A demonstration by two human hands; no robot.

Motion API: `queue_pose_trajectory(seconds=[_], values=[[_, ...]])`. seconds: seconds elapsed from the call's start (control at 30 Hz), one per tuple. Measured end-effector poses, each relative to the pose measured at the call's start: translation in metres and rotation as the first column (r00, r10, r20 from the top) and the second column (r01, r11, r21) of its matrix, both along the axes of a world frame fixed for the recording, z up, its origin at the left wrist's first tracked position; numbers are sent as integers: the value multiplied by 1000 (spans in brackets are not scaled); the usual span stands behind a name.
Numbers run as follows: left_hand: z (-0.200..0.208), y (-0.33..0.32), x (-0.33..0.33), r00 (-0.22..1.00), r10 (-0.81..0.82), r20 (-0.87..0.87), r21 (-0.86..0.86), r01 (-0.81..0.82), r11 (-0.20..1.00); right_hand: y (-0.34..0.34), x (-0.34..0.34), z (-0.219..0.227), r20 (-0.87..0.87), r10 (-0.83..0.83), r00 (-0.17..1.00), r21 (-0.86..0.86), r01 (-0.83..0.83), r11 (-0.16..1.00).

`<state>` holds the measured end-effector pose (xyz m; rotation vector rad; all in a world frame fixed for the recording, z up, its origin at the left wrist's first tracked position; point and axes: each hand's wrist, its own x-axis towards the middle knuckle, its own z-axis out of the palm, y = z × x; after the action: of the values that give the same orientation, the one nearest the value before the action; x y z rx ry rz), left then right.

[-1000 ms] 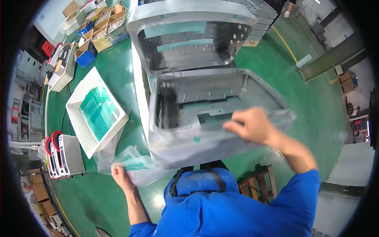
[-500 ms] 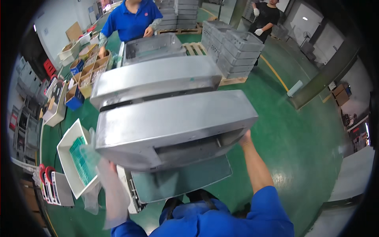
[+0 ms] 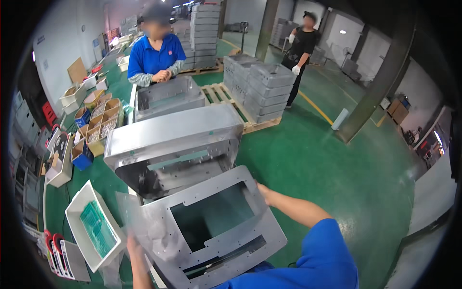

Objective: Apply green adhesive pads to specific locations inside a metal casing.

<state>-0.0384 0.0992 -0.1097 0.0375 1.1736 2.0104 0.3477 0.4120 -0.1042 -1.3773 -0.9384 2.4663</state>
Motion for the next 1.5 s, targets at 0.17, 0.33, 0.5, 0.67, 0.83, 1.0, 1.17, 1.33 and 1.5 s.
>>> queue_pose_trajectory(seconds=[0.17, 0.33, 0.5, 0.67, 0.83, 1.0, 1.17, 1.33, 1.5], values=[[-72, -2, -51, 998, 34, 54, -60, -31, 998, 4, -1, -43, -56, 68, 996, -11, -69, 998], [-64, 6, -44, 1000, -6, -19, 31, 7, 1000, 4, 8, -52, 209, 2, 978, 287, -64, 956], [-46, -2, -48, 988, 1, -156, -20, -5, 1000, -9, 10, -56, 271, -236, 933, 466, 87, 881], [-1, 24, -18, 947, 196, -256, -2, -204, 979, -17, 9, -48, 307, -372, 876, 679, 72, 730], [29, 44, 18, 860, 167, -482, 213, -70, 975, 41, 6, 4, 77, -464, 882, 814, 213, 540], [62, 54, 59, 886, -8, -463, 152, 89, 984, 150, 47, 188, -136, -654, 744, 989, 143, -43], [92, 61, 87, 847, -54, -528, 115, 135, 984, 116, 15, 329, -295, -514, 806, 952, 198, -235], [112, 53, 109, 753, -167, -636, -34, 188, 982, -47, -99, 232, 133, 271, 953, 983, -93, -156], [105, 47, 121, 705, -204, -679, -60, 224, 973, -129, -128, 149, 262, 397, 880, 925, -111, -364]])
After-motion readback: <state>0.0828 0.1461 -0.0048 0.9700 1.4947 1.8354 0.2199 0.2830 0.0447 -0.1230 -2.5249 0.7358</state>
